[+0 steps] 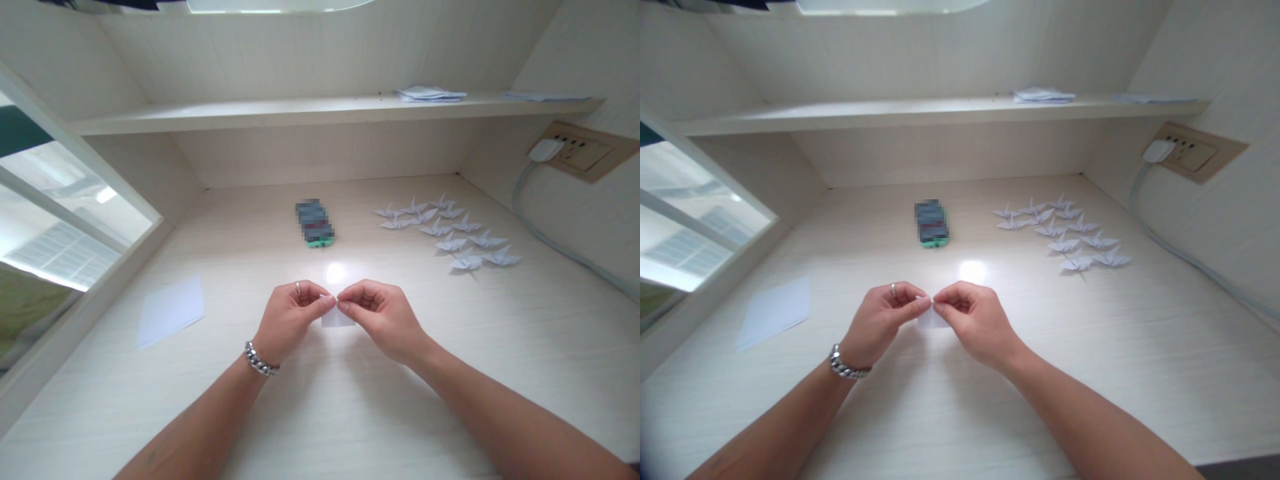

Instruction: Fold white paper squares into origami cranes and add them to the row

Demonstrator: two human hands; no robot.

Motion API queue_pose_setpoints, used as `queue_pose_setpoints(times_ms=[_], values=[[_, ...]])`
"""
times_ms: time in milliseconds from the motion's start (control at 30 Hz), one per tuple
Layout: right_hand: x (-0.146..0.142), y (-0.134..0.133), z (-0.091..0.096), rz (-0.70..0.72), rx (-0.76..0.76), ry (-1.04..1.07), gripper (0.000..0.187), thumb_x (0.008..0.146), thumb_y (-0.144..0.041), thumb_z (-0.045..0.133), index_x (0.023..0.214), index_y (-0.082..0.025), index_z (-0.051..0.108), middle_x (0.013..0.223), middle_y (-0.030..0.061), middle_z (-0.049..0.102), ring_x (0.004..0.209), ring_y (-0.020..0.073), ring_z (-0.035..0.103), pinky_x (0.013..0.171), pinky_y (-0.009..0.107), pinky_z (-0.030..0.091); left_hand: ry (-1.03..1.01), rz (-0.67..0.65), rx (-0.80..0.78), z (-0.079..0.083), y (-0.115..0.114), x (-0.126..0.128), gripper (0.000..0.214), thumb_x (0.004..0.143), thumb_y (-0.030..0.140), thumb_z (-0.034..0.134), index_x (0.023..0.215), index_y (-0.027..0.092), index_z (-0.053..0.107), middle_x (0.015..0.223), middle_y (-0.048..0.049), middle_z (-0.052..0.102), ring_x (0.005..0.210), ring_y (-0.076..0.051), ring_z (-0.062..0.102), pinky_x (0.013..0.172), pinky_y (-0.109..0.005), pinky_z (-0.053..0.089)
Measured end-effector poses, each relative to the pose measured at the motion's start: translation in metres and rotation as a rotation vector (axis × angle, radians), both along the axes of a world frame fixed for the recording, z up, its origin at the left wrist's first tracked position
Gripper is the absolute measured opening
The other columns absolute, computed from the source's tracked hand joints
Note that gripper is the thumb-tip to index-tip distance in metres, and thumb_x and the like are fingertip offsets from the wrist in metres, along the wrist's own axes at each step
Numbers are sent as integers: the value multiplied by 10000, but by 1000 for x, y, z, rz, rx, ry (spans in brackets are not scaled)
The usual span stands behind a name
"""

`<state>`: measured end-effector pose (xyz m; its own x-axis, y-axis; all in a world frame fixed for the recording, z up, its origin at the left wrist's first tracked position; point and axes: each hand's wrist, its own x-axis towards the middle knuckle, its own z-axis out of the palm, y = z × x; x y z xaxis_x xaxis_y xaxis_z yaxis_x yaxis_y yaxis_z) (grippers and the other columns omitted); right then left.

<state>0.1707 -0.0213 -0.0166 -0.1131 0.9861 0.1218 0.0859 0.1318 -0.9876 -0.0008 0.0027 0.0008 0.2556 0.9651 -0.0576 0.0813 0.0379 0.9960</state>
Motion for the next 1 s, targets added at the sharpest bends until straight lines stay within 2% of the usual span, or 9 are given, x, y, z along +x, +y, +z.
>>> queue_pose_setpoints(times_ms=[267, 433, 567, 733, 867, 1000], values=[[0, 1, 2, 8, -43, 38, 61, 775, -226, 684, 817, -187, 704, 788, 39, 717, 721, 169, 658, 661, 291, 515, -44, -19, -41, 1, 0, -1, 171, 699, 298, 739, 666, 135, 697, 613, -25, 650, 567, -119, 537, 557, -242, 424], [-1, 1, 1, 13, -68, 51, 72, 767, -234, 689, 810, -176, 693, 788, 45, 713, 716, 164, 649, 657, 288, 502, 120, 34, 72, -1, -2, 2, 194, 739, 327, 699, 687, 142, 670, 604, -7, 619, 550, -112, 513, 519, -225, 397], [-2, 2, 0, 4, -75, 57, 136, 778, -242, 675, 894, -172, 672, 760, 35, 691, 694, 156, 627, 636, 279, 482, 217, 50, 144, -3, -4, 5, 192, 779, 332, 656, 711, 152, 649, 635, -10, 619, 576, -125, 525, 527, -228, 404], [0, 1, 4, 51, -66, -117, 114, 831, -268, 605, 803, -169, 655, 791, 41, 680, 718, 156, 600, 638, 273, 448, 332, 20, 247, -6, -7, 6, 169, 815, 304, 612, 726, 163, 637, 668, -19, 634, 620, -138, 541, 586, -245, 415], [0, -2, 8, 29, -1, -273, 160, 848, -258, 571, 714, -177, 601, 692, 8, 626, 637, 130, 539, 582, 258, 389, 357, -4, 290, -9, -8, 6, 162, 830, 295, 589, 733, 171, 625, 676, -16, 636, 626, -141, 544, 594, -246, 411], [-2, -2, 8, 31, -16, -247, 165, 852, -265, 564, 714, -176, 587, 703, 8, 615, 649, 129, 533, 591, 253, 388, 377, 12, 312, -10, -8, 6, 150, 829, 284, 587, 729, 176, 620, 672, -10, 630, 627, -138, 537, 589, -238, 401]])
